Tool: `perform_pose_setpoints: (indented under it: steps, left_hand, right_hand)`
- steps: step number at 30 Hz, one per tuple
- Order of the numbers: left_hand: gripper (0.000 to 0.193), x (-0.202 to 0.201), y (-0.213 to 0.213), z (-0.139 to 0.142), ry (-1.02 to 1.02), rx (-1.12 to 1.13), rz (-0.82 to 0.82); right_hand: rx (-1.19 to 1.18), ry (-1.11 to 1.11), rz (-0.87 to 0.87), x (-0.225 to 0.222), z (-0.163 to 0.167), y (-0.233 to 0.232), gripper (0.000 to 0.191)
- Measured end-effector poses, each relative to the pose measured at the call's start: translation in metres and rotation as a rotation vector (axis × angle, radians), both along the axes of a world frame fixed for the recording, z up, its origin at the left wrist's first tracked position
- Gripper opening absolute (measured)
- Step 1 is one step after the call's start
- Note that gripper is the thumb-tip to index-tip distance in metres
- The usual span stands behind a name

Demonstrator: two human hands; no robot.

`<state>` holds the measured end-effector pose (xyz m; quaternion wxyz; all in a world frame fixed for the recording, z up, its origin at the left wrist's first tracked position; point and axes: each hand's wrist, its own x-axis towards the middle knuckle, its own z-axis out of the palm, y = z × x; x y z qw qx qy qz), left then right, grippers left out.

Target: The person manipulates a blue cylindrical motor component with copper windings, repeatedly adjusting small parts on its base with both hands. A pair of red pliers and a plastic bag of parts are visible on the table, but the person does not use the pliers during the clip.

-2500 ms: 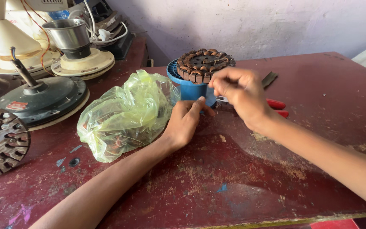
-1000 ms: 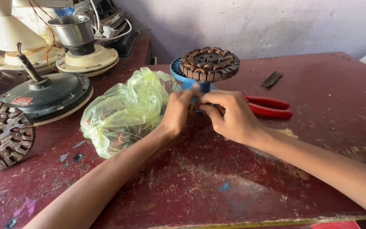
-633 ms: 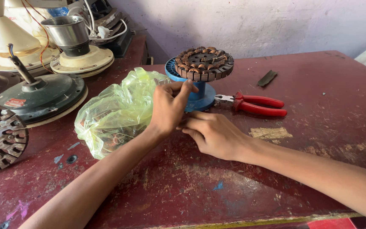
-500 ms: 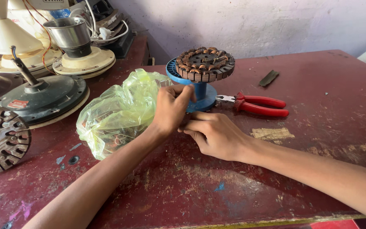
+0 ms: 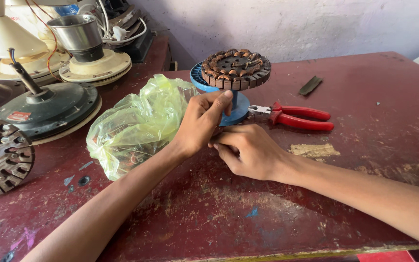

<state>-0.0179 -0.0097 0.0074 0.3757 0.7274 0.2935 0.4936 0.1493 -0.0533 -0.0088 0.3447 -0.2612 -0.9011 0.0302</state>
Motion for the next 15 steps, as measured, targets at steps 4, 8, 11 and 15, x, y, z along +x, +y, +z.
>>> perform_pose_setpoints:
  steps: [4,8,11,15]
  left_hand:
    - [0.044,0.0012,0.0,-0.0008,-0.006,-0.024,-0.091]
    - [0.043,0.0011,0.0025,-0.0024,-0.018,-0.094,-0.13]
    - [0.044,0.0017,0.0036,-0.0043,-0.009,-0.026,-0.19]
    - [0.044,0.0038,0.006,-0.008,-0.14,-0.182,-0.192]
  right_hand:
    - [0.035,0.03,0.028,-0.0001,0.0008,-0.0009,0.004]
    - [0.011,0.031,0.011,-0.0002,0.0021,-0.0013,0.005]
    - [-0.063,-0.016,-0.02,-0.0002,0.0035,-0.0016,0.008]
    - [0.026,-0.007,0.03,-0.0002,0.0031,-0.0023,0.007]
